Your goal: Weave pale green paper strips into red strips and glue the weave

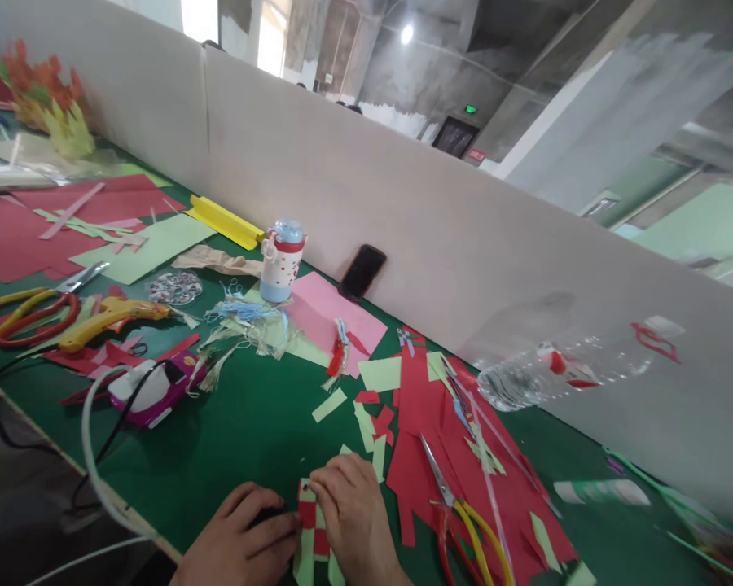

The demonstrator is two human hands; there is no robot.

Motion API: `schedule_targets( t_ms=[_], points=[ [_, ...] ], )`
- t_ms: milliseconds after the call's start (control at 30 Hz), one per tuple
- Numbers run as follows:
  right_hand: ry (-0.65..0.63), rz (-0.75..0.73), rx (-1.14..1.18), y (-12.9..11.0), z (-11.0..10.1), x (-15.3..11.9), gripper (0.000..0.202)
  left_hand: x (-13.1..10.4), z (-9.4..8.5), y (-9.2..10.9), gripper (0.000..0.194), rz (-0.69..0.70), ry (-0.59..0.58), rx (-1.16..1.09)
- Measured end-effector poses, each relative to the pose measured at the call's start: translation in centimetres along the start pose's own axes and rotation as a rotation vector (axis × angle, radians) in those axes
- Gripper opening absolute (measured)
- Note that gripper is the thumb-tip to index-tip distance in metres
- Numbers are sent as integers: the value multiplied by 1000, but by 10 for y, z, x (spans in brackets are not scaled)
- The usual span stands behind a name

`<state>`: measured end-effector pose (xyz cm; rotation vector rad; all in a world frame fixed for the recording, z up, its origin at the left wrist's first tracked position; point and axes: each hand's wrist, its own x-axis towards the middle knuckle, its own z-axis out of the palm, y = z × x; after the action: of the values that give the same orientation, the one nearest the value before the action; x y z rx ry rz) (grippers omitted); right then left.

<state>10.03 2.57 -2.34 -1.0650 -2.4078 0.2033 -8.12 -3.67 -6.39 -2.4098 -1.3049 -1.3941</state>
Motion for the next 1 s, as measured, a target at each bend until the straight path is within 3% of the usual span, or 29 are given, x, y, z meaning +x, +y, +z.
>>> schedule_targets(
  t_ms=[167,300,467,533,667,833,1000],
  points=[
    [14,93,-22,3,-16,-5,22,-4,-4,6,33,-32,-82,-11],
    [28,172,3,5,-23,-14,22,-4,-5,4,40,-24,-64,28],
    [36,194,32,1,-19,-19,20,3,-11,1,29,113,-194,91],
    [11,185,38,-2,-16,-19,18,4,-13,0,34,72,-125,97],
    [-42,152,47,-7,-9,-15,14,3,-11,0,29,118,-196,105],
    [-76,118,14,-11,-1,-8,12,0,-2,3,41,23,-17,40],
    [-31,63,-4,-8,5,-5,13,1,1,1,29,-1,-21,-4]
  ],
)
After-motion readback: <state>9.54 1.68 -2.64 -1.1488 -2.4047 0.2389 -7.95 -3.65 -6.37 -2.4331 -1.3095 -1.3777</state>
